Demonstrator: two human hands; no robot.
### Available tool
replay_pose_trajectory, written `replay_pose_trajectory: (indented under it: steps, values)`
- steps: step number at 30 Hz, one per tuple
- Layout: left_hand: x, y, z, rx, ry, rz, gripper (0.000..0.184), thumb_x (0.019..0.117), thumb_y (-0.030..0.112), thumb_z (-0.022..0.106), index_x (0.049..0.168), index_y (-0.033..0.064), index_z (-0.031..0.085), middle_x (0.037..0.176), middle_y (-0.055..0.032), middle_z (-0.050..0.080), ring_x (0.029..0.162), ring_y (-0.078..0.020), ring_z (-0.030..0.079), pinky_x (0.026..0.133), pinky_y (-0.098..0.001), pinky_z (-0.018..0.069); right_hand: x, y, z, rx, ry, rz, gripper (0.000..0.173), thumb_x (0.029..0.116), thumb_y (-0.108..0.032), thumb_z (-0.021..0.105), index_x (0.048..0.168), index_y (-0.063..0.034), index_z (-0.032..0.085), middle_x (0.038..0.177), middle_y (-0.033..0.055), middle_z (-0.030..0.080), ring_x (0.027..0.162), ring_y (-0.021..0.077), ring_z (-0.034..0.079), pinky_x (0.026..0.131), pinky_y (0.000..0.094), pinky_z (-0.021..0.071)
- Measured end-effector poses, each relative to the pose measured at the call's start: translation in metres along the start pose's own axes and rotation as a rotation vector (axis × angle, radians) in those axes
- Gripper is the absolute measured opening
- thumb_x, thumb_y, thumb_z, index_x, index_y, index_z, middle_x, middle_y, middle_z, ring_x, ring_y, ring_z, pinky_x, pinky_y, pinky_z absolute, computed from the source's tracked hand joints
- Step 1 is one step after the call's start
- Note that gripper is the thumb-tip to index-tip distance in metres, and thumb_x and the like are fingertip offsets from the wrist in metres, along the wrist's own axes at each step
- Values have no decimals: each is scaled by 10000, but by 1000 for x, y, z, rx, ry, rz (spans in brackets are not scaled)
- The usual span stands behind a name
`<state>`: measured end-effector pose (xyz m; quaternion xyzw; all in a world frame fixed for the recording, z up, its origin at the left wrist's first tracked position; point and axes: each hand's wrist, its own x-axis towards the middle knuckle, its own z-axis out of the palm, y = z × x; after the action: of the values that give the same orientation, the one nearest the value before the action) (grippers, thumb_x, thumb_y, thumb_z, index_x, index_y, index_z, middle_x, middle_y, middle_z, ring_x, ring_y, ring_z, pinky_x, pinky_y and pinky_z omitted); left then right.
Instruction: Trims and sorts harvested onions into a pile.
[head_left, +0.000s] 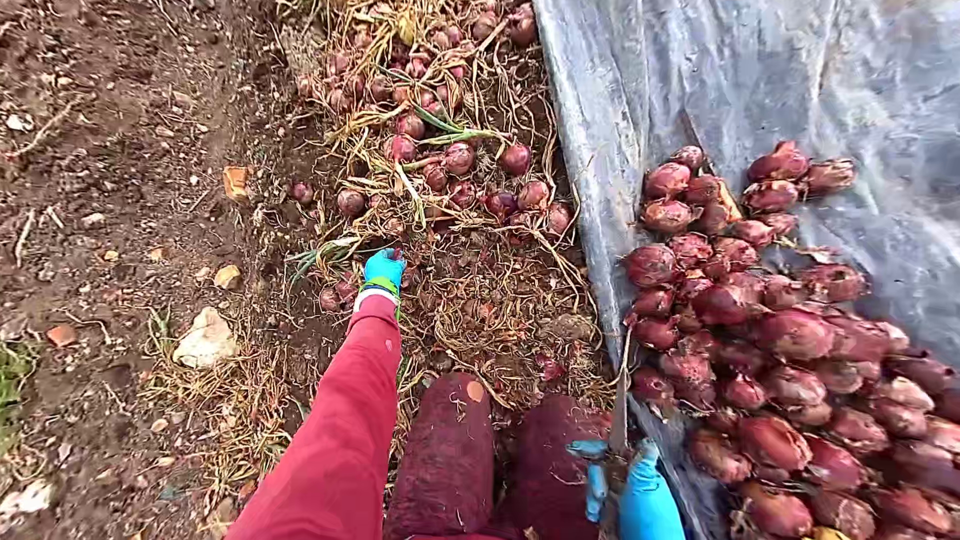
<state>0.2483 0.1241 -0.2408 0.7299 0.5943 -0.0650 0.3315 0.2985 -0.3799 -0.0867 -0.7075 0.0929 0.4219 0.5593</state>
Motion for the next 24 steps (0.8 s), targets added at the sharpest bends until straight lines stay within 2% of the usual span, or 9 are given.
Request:
replay_pose_trajectory:
  steps: [4,7,10,12,16,17,19,21,24]
  values:
    - [14,-18,31,59,-365,16,763,723,450,930,1332,82,655,1253,-207,694,1209,-373,647,1055,-632,486,25,7,20,-48,-82,64,924,1030,-645,3,1103,-29,688,567,72,610,420,195,575,408,379,540]
    - [-15,-19,45,229,-407,36,1025,613,439,964,1461,77,516,1307,-194,667,1230,-357,643,1048,-613,514,51,7,34,-63,-100,141,948,1023,-642,-26,1114,-28,692,565,103,598,414,222,572,397,398,535]
    - [-51,-11,42,202,-321,22,920,608,438,944,1381,91,585,1218,-151,714,1158,-321,687,1001,-597,551,73,6,51,-58,-112,179,951,1025,-643,-29,1126,-30,690,568,121,588,412,246,565,394,421,534]
    - [-98,23,1,16,-379,22,758,716,427,933,1308,74,619,1128,-174,724,1055,-340,706,929,-612,559,91,4,62,-57,-176,201,932,1031,-627,-27,1145,-24,674,585,118,592,436,246,578,418,423,547]
    - [-172,52,-33,-276,-555,148,624,795,518,832,1265,138,677,910,-100,744,683,-212,702,627,-459,606,101,-12,92,-79,-412,112,752,1008,-695,357,1110,-34,699,631,76,617,484,201,603,473,365,566]
    - [-188,59,-35,-289,-652,192,657,771,503,858,1274,129,660,915,-92,740,689,-193,701,632,-432,611,97,-22,100,-64,-432,54,706,953,-714,500,1025,-42,706,623,65,613,480,191,600,470,353,562]
    - [-218,72,-43,-161,-830,341,816,686,458,939,1348,126,598,1061,-53,750,932,-150,736,855,-418,635,83,-41,110,-36,-408,-99,708,821,-794,625,851,-87,663,610,44,624,475,168,606,463,332,560]
    - [-241,76,-55,66,-840,501,897,653,505,950,1372,115,582,1118,-38,744,1054,-153,717,956,-449,602,65,-47,107,-113,-351,-243,806,811,-895,469,850,-112,657,619,28,625,487,155,604,463,331,556]
    - [-262,76,-69,409,-734,598,818,639,651,892,1226,127,671,1014,-65,749,973,-240,724,875,-563,593,42,-45,88,-311,-322,-273,814,930,-838,297,756,-130,658,554,34,582,441,175,565,424,365,520]
